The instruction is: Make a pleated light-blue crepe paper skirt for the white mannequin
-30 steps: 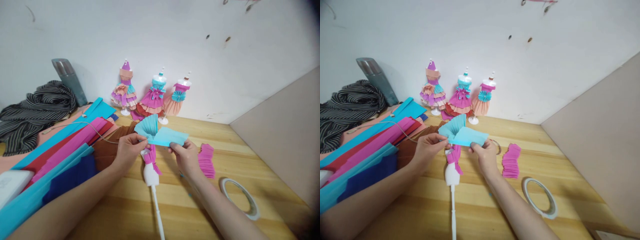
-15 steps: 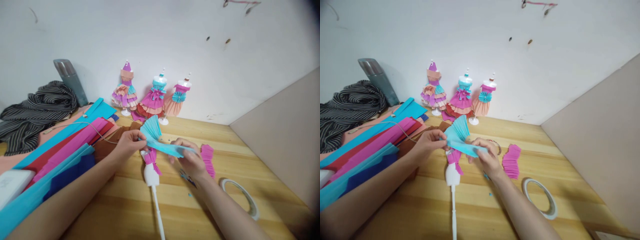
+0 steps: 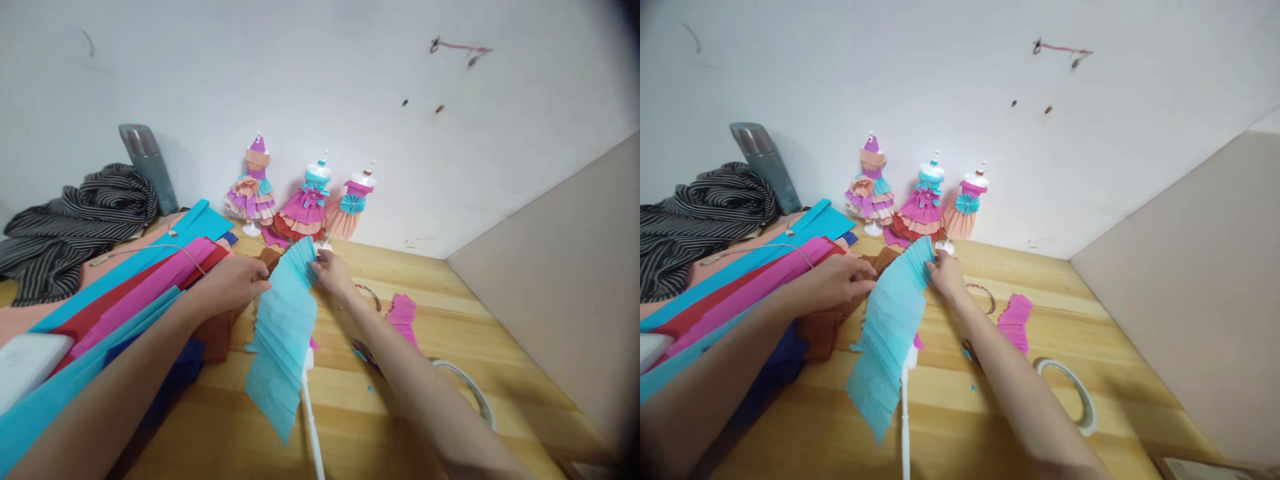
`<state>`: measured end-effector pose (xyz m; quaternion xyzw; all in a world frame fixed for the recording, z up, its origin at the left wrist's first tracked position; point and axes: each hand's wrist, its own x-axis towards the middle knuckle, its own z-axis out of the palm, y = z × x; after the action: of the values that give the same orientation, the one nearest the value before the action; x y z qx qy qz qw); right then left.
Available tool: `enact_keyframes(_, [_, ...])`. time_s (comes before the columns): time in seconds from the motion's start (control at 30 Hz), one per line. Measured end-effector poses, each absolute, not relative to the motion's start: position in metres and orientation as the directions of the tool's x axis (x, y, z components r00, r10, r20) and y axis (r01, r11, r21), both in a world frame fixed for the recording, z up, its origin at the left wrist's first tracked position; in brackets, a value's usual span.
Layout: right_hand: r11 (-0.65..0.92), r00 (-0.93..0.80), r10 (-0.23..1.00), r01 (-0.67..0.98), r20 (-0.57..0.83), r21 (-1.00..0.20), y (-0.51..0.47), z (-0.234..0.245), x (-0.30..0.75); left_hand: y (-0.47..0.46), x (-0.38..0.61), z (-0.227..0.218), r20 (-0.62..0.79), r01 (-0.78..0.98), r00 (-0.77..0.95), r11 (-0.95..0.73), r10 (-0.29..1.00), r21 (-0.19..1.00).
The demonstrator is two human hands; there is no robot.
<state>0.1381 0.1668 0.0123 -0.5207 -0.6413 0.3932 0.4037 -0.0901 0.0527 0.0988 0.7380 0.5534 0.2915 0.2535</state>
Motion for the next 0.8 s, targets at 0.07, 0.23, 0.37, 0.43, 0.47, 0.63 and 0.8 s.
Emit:
enact_keyframes(0.07, [0.162,-0.199,0.975,0.350,0.096,-0.922,0.170,0.018,0.130,0.057,-0.090,0.092,0.205,0.583,0.109,-0.230,0.973,0.779])
enact_keyframes(0.23, [0.251,-0.310,0.933,0.201,0.181,-0.947,0.148,0.049,0.124,0.074,-0.099,0.074,0.188,0.242,-0.115,-0.156,0.975,0.958])
enact_keyframes(0.37, [0.316,-0.288,0.908,-0.007,0.304,-0.949,0.108,0.091,0.135,0.083,-0.101,0.074,0.165,0.132,-0.143,-0.146,0.976,0.980])
enact_keyframes(0.43, [0.321,-0.271,0.890,-0.196,0.366,-0.926,0.088,0.112,0.139,0.081,-0.097,0.078,0.154,0.078,-0.091,-0.148,0.984,0.986])
enact_keyframes(0.47, [0.317,-0.303,0.865,-0.289,0.401,-0.903,0.081,0.123,0.139,0.079,-0.095,0.080,0.152,0.055,-0.054,-0.149,0.987,0.987])
enact_keyframes(0.63, [0.208,-0.700,0.266,-0.629,0.662,-0.749,0.061,0.162,0.130,0.062,-0.082,0.090,0.131,-0.006,0.182,-0.132,0.975,0.991])
enact_keyframes(0.8, [0.380,-0.693,0.448,-0.424,0.565,-0.822,0.055,0.166,0.135,0.032,-0.076,0.119,-0.100,0.230,0.865,-0.211,0.491,0.950])
